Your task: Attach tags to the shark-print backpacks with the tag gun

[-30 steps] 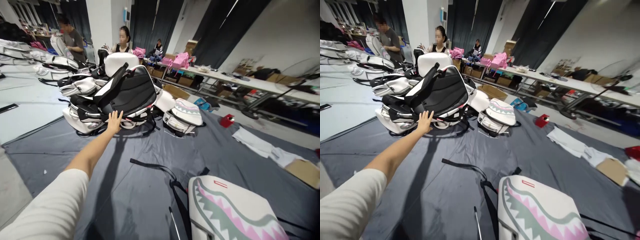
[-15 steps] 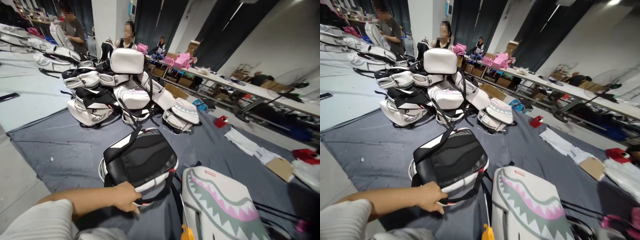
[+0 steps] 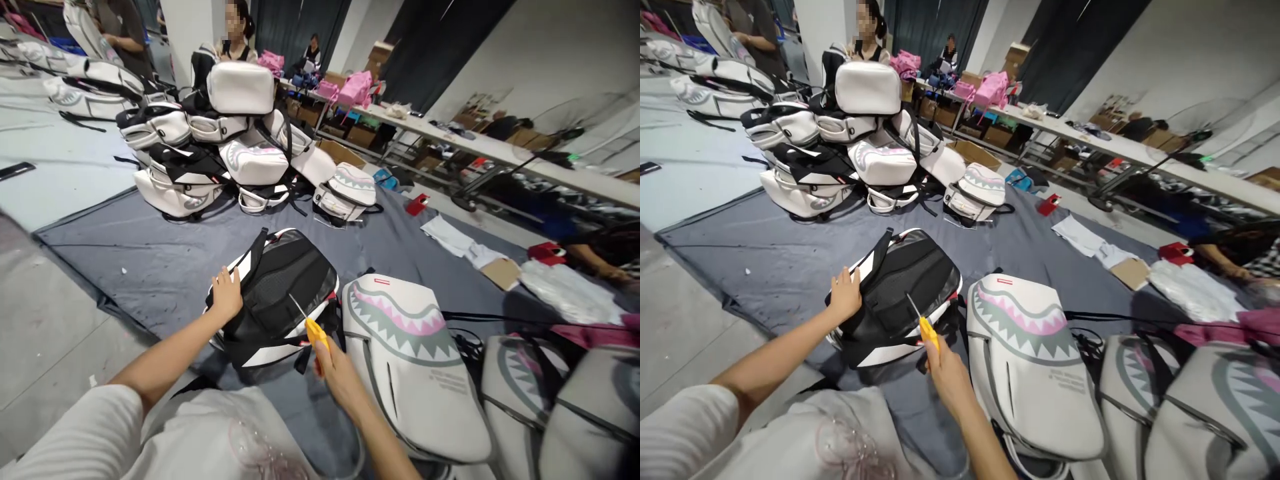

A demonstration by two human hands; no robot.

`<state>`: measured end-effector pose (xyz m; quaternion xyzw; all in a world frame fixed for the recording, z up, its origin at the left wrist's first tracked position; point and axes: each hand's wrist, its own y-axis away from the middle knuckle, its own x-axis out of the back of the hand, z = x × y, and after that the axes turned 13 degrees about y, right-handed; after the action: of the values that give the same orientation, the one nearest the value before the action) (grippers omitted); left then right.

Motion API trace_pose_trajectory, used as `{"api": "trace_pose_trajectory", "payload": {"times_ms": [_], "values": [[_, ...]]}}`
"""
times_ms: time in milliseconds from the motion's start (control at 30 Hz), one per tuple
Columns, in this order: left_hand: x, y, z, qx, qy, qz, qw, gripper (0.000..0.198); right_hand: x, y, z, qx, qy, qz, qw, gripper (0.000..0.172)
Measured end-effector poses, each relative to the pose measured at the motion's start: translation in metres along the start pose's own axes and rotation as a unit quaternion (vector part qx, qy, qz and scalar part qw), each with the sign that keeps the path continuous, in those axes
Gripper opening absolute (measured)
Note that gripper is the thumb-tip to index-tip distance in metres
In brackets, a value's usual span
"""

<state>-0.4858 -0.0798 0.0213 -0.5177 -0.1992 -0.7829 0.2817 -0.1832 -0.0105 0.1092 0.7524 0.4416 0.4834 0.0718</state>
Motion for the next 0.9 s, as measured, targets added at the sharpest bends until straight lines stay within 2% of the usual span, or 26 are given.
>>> {"api": "trace_pose_trajectory", "payload": {"times_ms": [67, 133, 200, 300, 367, 400, 467, 500, 533, 567, 633, 667, 733, 800, 833, 867, 900], "values": [[-0.002, 0.003, -0.004, 0.0, 0.054, -0.002, 0.999, 0.066, 0.015, -0.015, -0.015, -0.004, 0.06, 0.067, 0.996, 0.049], [0.004, 0.006, -0.019, -0.004, 0.17, -0.02, 0.985, 0.062, 0.037, -0.038, -0.031, -0.008, 0.113, 0.098, 0.989, 0.049], [0.018, 0.012, -0.043, -0.025, 0.314, -0.028, 0.949, 0.059, 0.065, -0.068, -0.047, -0.033, 0.148, 0.114, 0.982, 0.051], [0.043, 0.029, -0.082, -0.062, 0.494, -0.031, 0.867, 0.06, 0.093, -0.114, -0.071, -0.098, 0.176, 0.152, 0.968, 0.051], [0.056, 0.036, -0.104, -0.031, 0.593, -0.07, 0.802, 0.062, 0.086, -0.134, -0.086, -0.112, 0.214, 0.162, 0.957, 0.047], [0.059, 0.035, -0.112, 0.005, 0.636, -0.097, 0.766, 0.063, 0.074, -0.139, -0.094, -0.094, 0.235, 0.138, 0.958, 0.044], [0.059, 0.024, -0.123, 0.107, 0.691, -0.138, 0.701, 0.062, 0.045, -0.138, -0.106, -0.024, 0.247, 0.023, 0.968, 0.041], [0.056, 0.013, -0.127, 0.168, 0.699, -0.157, 0.677, 0.06, 0.031, -0.134, -0.11, 0.012, 0.23, -0.051, 0.972, 0.042], [0.053, 0.001, -0.13, 0.229, 0.696, -0.179, 0.656, 0.058, 0.021, -0.129, -0.114, 0.024, 0.209, -0.095, 0.973, 0.044], [0.049, -0.013, -0.133, 0.287, 0.687, -0.207, 0.635, 0.057, 0.015, -0.125, -0.117, 0.012, 0.193, -0.097, 0.976, 0.046], [0.041, -0.037, -0.136, 0.368, 0.659, -0.269, 0.599, 0.059, 0.015, -0.119, -0.124, -0.04, 0.178, -0.045, 0.982, 0.048], [0.039, -0.047, -0.136, 0.382, 0.646, -0.29, 0.593, 0.059, 0.018, -0.118, -0.129, -0.054, 0.17, -0.039, 0.983, 0.048], [0.036, -0.058, -0.133, 0.367, 0.628, -0.305, 0.615, 0.054, 0.023, -0.116, -0.14, -0.04, 0.142, -0.082, 0.986, 0.047], [0.036, -0.061, -0.127, 0.327, 0.601, -0.304, 0.663, 0.05, 0.026, -0.115, -0.152, -0.017, 0.123, -0.101, 0.987, 0.049], [0.036, -0.06, -0.123, 0.3, 0.583, -0.3, 0.693, 0.049, 0.026, -0.113, -0.157, -0.02, 0.126, -0.08, 0.989, 0.049], [0.036, -0.057, -0.119, 0.263, 0.559, -0.292, 0.73, 0.048, 0.027, -0.112, -0.162, -0.031, 0.133, -0.053, 0.989, 0.049], [0.036, -0.054, -0.114, 0.212, 0.529, -0.275, 0.774, 0.048, 0.029, -0.109, -0.164, -0.039, 0.136, -0.052, 0.989, 0.049]]}}
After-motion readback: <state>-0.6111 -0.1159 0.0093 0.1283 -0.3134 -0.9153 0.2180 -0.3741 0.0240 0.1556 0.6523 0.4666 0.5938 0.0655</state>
